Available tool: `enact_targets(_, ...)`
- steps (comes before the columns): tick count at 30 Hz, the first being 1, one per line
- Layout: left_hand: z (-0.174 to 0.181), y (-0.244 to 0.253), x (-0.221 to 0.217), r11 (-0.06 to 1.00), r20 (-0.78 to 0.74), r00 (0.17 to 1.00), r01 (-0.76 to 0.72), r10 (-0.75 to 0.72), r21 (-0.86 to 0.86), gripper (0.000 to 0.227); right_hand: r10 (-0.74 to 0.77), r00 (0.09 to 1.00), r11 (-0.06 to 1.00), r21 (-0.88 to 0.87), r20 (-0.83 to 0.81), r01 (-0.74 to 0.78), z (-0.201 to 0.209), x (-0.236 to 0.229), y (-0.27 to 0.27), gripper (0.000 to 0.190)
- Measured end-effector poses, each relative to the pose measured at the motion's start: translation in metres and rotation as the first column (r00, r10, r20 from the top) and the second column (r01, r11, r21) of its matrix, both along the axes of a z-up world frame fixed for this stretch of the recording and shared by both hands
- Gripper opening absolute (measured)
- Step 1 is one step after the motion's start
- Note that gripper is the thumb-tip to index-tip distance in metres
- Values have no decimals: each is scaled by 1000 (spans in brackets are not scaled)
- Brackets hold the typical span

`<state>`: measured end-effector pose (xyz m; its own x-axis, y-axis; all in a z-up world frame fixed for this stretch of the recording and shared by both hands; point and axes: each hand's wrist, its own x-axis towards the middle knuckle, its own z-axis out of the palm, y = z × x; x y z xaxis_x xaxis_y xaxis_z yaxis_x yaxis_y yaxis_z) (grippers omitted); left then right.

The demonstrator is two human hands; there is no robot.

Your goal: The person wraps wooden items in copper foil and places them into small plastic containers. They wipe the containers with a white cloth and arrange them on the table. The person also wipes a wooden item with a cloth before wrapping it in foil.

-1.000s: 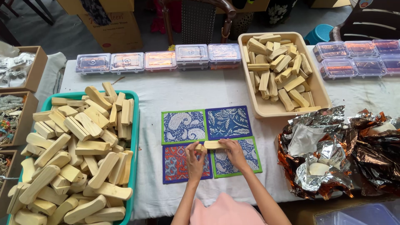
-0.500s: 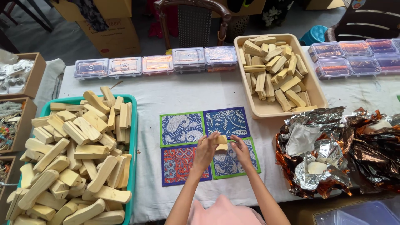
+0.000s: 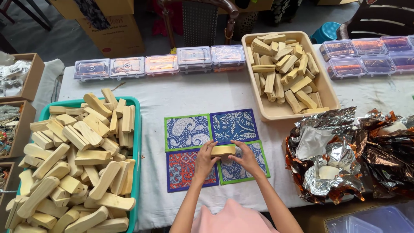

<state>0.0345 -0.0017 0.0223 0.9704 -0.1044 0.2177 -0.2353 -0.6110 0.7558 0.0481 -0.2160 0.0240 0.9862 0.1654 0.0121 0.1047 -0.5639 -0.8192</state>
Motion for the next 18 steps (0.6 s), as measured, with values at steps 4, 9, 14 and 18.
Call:
enact_targets(4, -23, 9, -4, 995, -74, 996, -60, 54, -82, 62, 160, 983, 984, -97, 93, -151, 9, 4, 7, 63)
enact_targets(9, -26, 12, -5, 984, -167, 985, -79, 52, -160, 53, 111, 992, 989, -92, -67, -117, 14, 8, 6, 60)
enact_targets(14, -19, 13, -6, 989, -144, 988, -67, 49, -130, 52, 130, 989, 984, -110, -72, -138, 14, 11, 5, 59)
enact_targets(18, -16, 15, -6, 993, -164, 986, -46, 29, -105, 51, 150, 988, 978, -143, -42, -154, 15, 12, 5, 60)
